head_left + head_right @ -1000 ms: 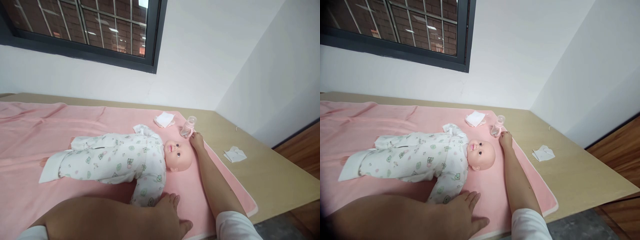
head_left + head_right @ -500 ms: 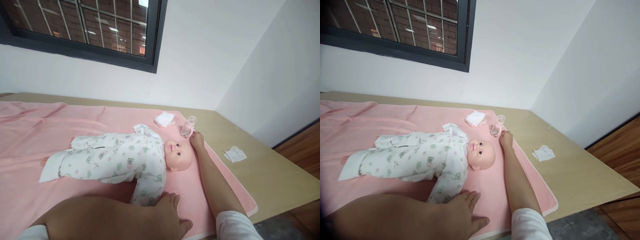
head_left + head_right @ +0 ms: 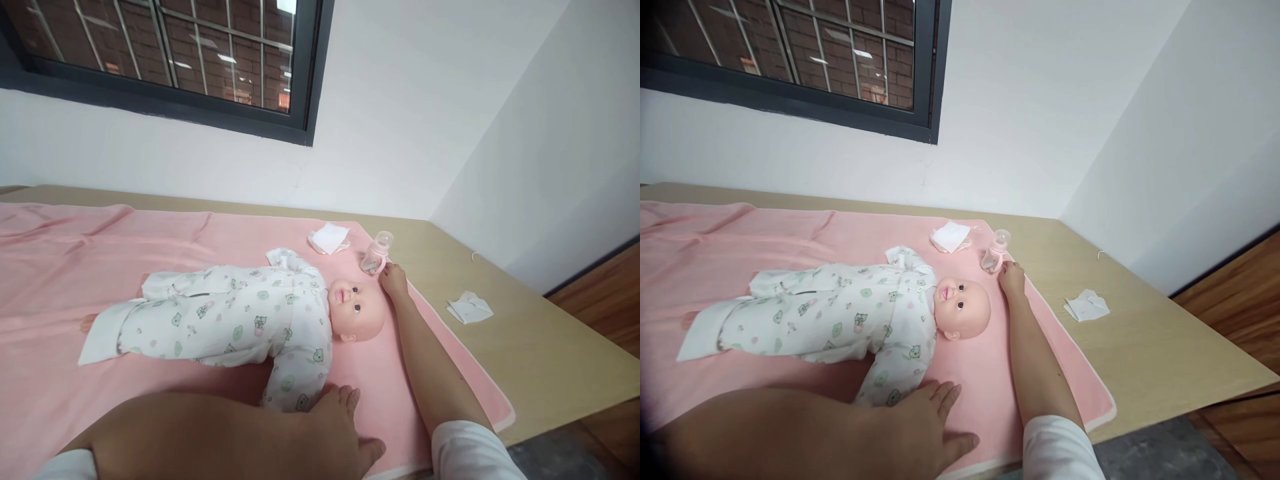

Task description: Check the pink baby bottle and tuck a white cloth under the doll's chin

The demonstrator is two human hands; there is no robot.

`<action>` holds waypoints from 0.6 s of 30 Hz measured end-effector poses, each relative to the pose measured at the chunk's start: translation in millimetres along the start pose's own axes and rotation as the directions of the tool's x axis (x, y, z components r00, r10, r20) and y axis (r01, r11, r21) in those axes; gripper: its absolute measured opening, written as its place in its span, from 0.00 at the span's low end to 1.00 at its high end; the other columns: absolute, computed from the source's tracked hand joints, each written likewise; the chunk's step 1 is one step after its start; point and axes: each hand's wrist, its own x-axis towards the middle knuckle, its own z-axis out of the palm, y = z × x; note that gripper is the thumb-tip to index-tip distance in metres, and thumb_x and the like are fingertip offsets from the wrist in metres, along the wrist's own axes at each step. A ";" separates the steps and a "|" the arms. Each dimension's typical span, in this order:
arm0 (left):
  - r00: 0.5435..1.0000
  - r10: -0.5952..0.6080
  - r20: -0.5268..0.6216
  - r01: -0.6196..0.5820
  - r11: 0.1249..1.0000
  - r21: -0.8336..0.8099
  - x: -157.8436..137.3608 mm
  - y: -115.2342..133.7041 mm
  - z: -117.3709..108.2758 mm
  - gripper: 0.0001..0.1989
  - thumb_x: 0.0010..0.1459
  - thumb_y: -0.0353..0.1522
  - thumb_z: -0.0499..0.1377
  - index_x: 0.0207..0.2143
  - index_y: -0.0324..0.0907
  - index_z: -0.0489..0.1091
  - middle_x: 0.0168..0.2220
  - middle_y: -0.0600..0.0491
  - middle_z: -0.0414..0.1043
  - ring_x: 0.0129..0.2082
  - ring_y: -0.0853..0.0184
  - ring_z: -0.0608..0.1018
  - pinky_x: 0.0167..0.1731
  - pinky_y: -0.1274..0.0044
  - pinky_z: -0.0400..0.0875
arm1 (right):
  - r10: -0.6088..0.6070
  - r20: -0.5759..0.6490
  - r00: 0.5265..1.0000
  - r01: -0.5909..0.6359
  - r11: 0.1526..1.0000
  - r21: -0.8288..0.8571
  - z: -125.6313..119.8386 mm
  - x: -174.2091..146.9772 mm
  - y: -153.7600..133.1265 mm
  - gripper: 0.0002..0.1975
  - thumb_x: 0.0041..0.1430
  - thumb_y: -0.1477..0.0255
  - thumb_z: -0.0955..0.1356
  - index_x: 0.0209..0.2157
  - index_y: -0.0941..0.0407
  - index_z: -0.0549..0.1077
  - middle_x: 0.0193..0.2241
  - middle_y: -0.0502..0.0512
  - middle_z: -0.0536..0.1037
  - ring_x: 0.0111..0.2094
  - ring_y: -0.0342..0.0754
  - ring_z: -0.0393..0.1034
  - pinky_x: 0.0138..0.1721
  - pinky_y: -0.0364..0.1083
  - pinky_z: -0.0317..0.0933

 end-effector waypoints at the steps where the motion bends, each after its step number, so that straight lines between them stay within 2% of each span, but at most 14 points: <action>1: 1.000 -0.002 -0.007 0.002 1.000 0.001 0.0 -0.2 -0.4 0.33 0.55 0.33 0.61 0.64 0.49 0.65 0.56 0.39 0.73 0.55 0.49 0.74 0.48 0.62 0.66 | -0.004 0.002 1.000 0.004 1.000 0.001 -0.1 -0.1 -0.1 0.21 0.62 0.79 0.60 0.52 0.65 0.76 0.47 0.71 0.75 0.48 0.56 0.71 0.49 0.47 0.62; 7: 0.997 0.071 -0.025 -0.068 0.992 0.110 0.6 0.0 -5.7 0.30 0.58 0.34 0.60 0.64 0.46 0.65 0.57 0.34 0.71 0.55 0.47 0.74 0.49 0.61 0.67 | -0.008 0.019 1.000 0.008 1.000 -0.001 -1.6 -0.8 -1.3 0.20 0.62 0.79 0.60 0.50 0.65 0.77 0.48 0.71 0.75 0.49 0.55 0.70 0.50 0.46 0.60; 11: 1.000 0.026 0.013 -0.027 0.997 0.076 2.1 2.4 -6.7 0.30 0.58 0.35 0.61 0.63 0.47 0.66 0.59 0.34 0.69 0.56 0.46 0.74 0.50 0.60 0.68 | -0.005 0.031 1.000 0.005 1.000 0.004 -2.6 -1.3 -2.0 0.21 0.63 0.78 0.59 0.52 0.65 0.76 0.49 0.70 0.75 0.49 0.55 0.70 0.50 0.46 0.59; 18: 0.998 0.016 0.065 -0.017 1.000 0.025 3.5 2.9 -15.4 0.30 0.60 0.33 0.59 0.64 0.46 0.64 0.60 0.31 0.67 0.58 0.45 0.73 0.51 0.60 0.69 | 0.003 0.036 0.999 -0.004 0.999 0.035 -0.2 -0.7 -0.2 0.22 0.62 0.78 0.59 0.53 0.64 0.76 0.50 0.70 0.74 0.50 0.56 0.69 0.53 0.47 0.59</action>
